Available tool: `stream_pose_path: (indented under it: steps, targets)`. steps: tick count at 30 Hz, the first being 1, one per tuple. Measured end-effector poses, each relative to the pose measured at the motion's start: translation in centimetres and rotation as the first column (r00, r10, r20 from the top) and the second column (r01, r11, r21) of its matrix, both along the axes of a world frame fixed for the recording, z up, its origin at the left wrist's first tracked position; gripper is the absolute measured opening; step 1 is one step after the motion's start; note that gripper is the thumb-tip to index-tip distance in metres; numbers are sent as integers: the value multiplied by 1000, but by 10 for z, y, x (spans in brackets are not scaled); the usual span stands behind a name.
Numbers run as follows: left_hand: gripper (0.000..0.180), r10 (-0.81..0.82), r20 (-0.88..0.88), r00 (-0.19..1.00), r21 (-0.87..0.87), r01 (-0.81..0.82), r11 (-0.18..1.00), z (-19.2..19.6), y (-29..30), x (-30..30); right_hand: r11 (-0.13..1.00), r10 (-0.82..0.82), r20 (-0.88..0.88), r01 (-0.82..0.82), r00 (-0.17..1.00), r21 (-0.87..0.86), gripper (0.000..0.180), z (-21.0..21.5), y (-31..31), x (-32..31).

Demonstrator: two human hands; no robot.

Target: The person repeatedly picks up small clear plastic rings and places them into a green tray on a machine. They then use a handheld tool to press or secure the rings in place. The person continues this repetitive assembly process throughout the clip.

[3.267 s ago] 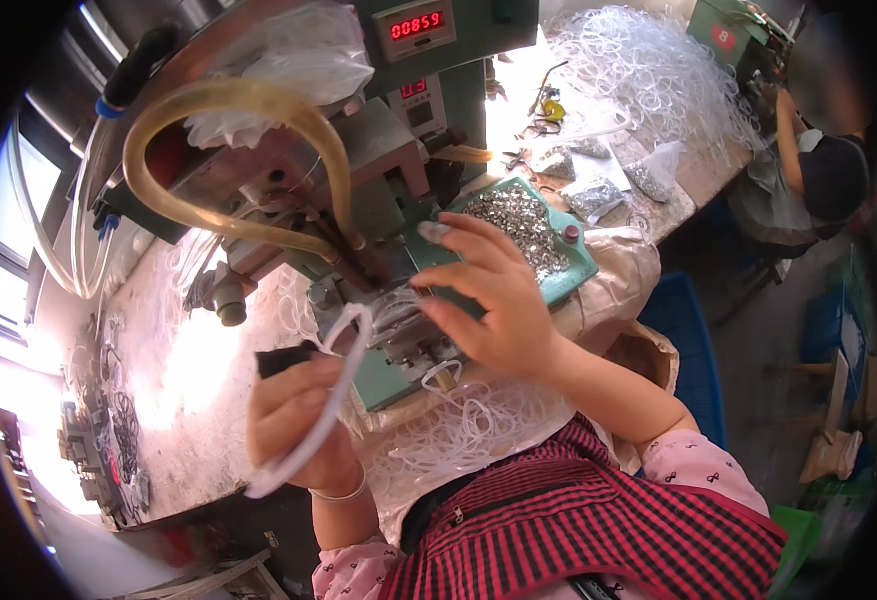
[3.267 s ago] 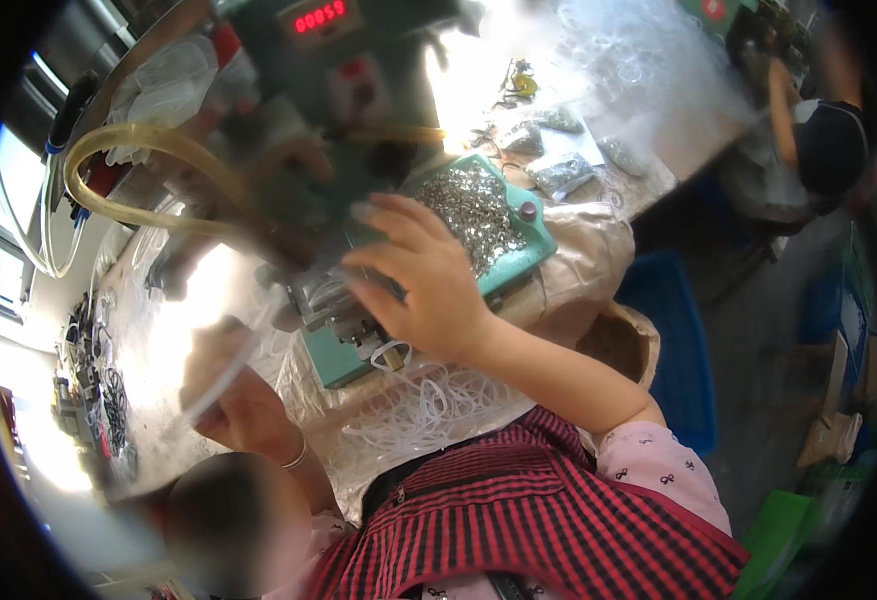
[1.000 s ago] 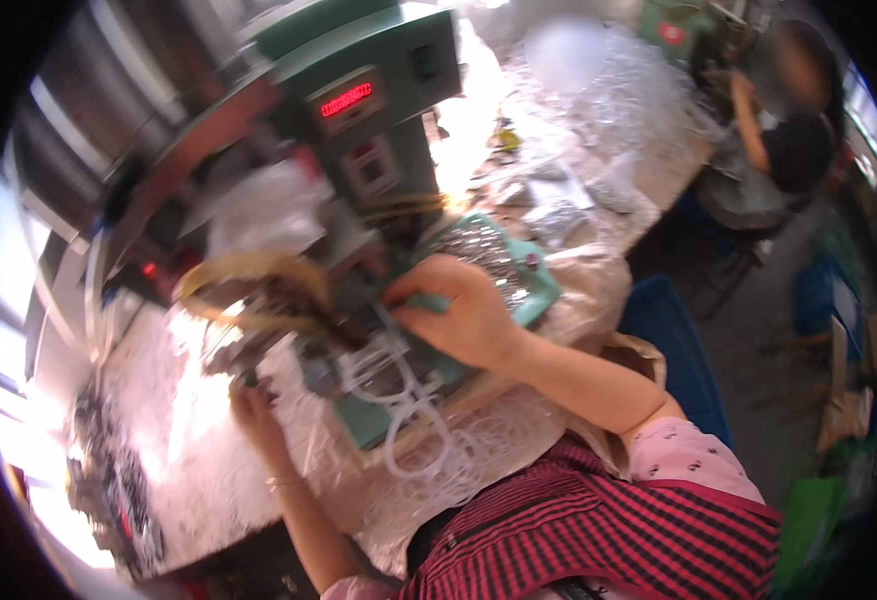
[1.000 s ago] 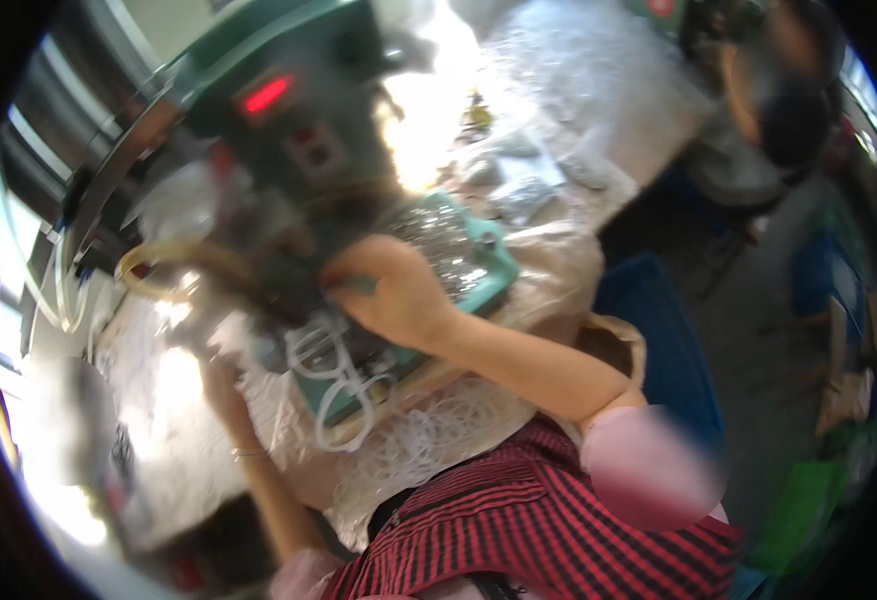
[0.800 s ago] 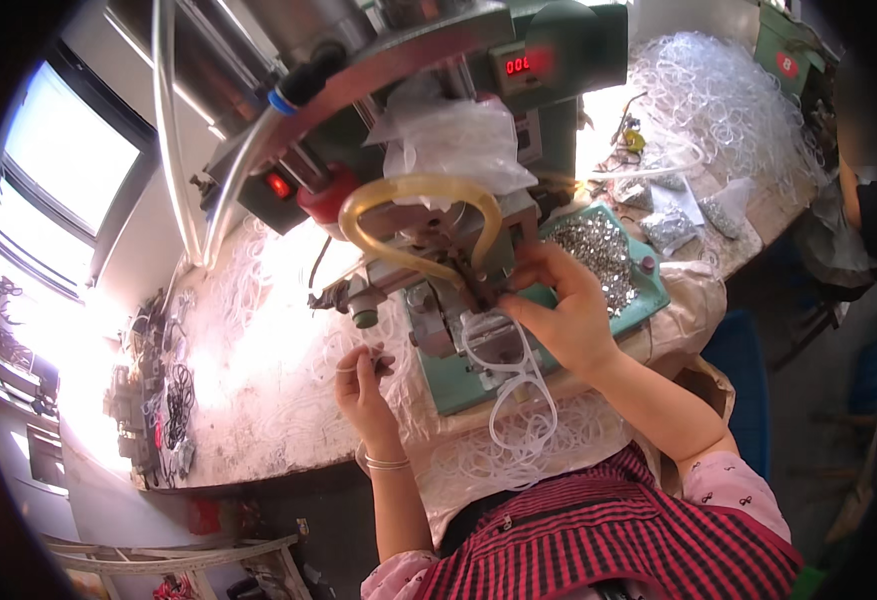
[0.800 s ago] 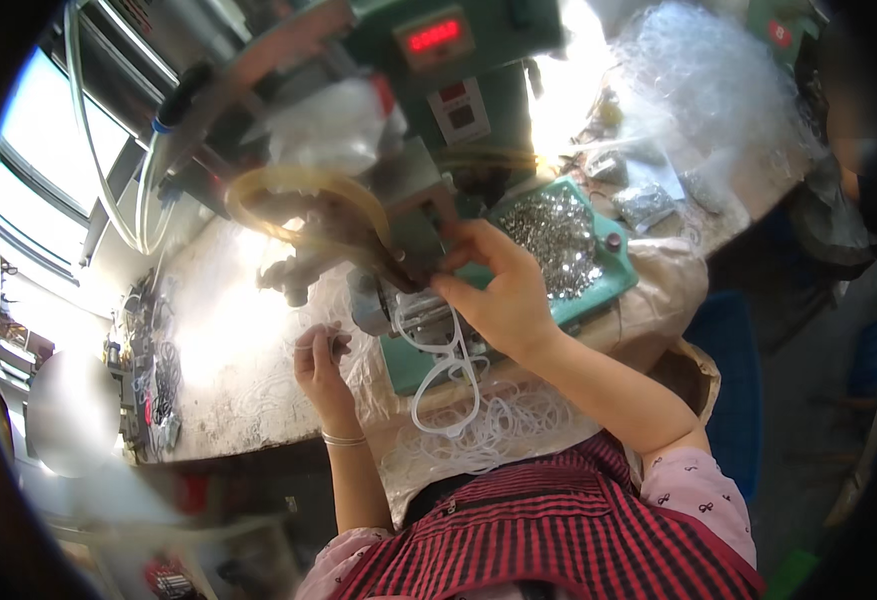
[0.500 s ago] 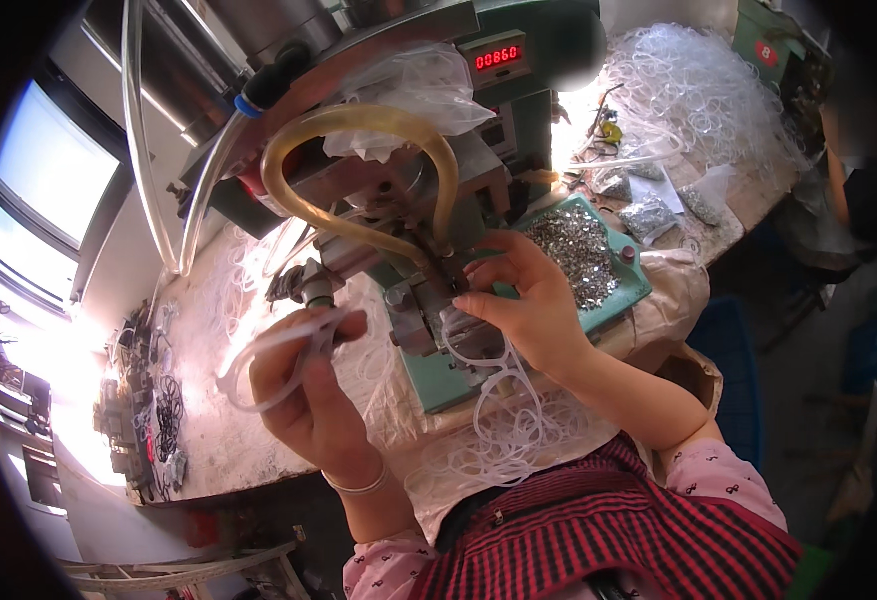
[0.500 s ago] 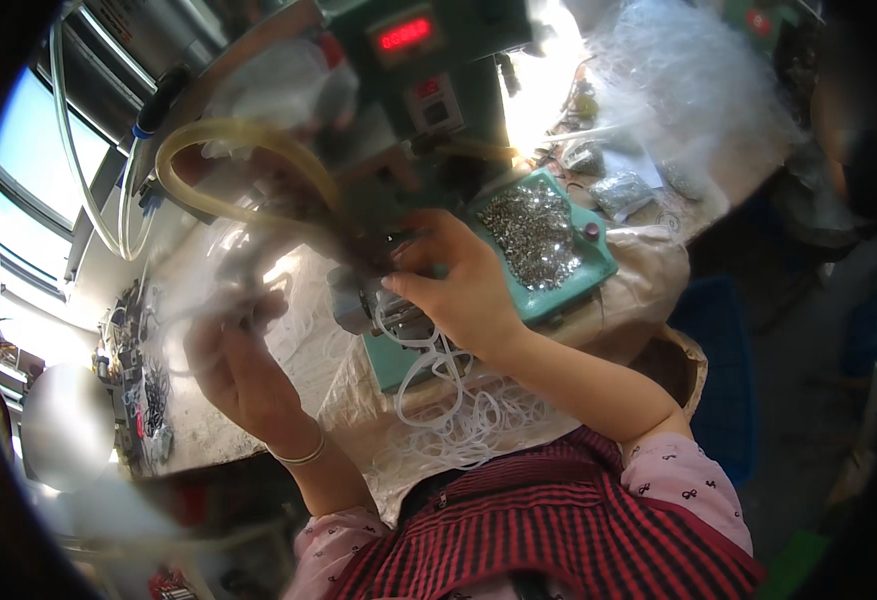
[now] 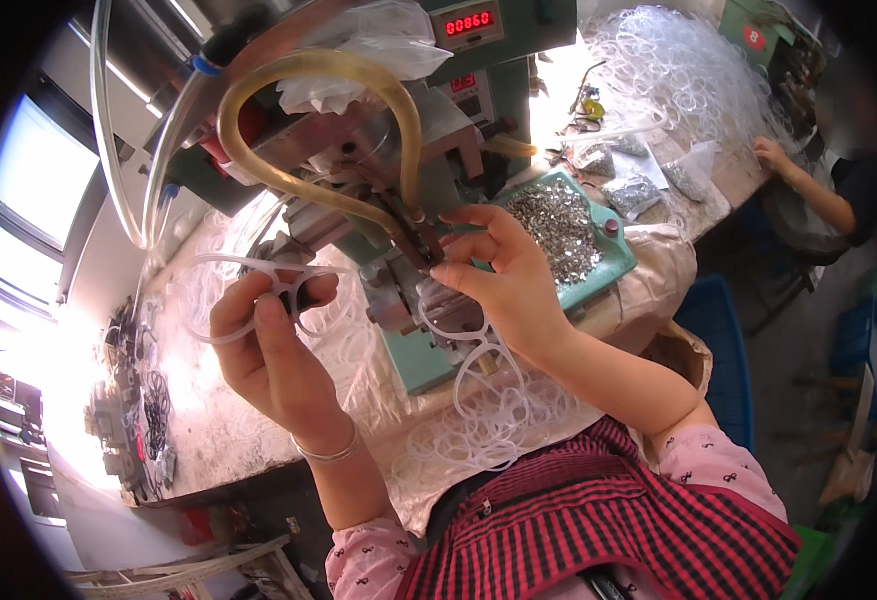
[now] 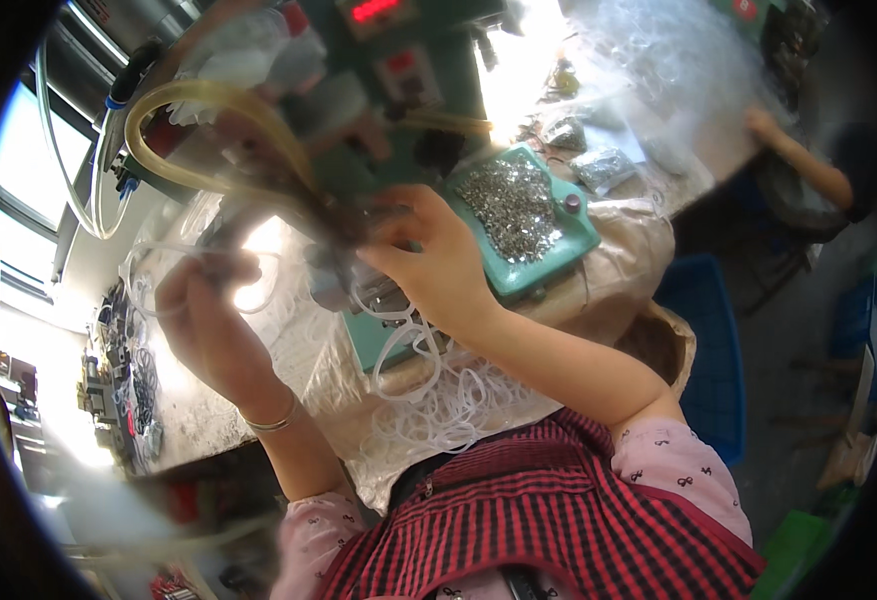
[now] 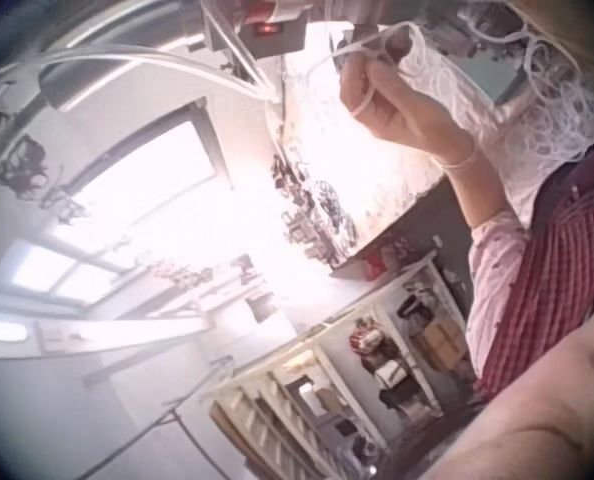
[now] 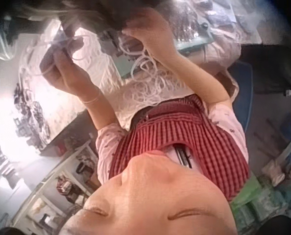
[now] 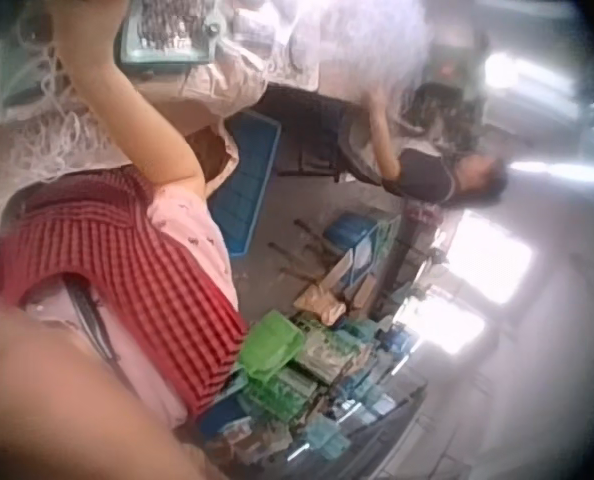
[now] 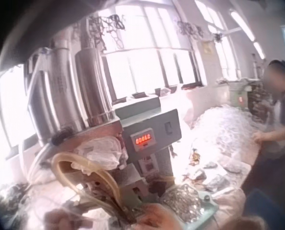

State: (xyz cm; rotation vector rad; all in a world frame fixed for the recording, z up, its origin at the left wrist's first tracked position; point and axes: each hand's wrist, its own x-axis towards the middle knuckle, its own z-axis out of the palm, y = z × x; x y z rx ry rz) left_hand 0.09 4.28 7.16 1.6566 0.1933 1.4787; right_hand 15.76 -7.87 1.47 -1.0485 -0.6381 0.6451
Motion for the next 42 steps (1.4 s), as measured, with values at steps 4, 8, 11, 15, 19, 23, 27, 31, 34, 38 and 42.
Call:
stream_pose_path:
  steps: [4,8,11,15,19,23,27,31,34,38,42]
  targets:
    - [21,-5,-19,1000,36,6,999,-3,-5,-3,997,-57,202,65,978,-36,57,18,-15,-8]
    - [11,-11,-62,998,175,22,984,-29,-34,-11,946,-223,825,321,519,53,55,3,-55,-6]
    - [10,72,-290,954,476,79,876,-48,-40,-11,719,-102,970,691,221,-81,37,-42,-101,54]
    - [21,52,-456,889,556,239,796,-50,-46,10,628,-96,976,772,196,-93,19,-87,-104,81]
    - [22,89,-476,875,584,239,776,-44,-45,13,715,-160,969,699,188,-18,10,-79,-70,97]
    - [22,65,-508,859,549,265,793,-40,-42,16,718,-266,903,694,337,-48,9,-81,-54,119]
    - [21,64,-486,872,548,247,799,-48,-44,16,753,-171,973,658,155,28,12,-89,-51,106]
    - [19,59,-475,878,544,241,803,-49,-46,15,764,35,999,645,-6,-23,19,-90,-32,106]
    - [28,221,-452,864,598,110,794,-59,-63,1,789,-48,999,613,-9,44,12,-84,-21,122]
    - [35,482,-364,797,631,-170,757,-93,-76,-58,744,-186,971,667,147,41,7,-76,-45,117]
    - [21,761,-466,451,424,-642,639,-60,-8,-125,660,-303,896,750,324,-48,9,-78,-65,110]
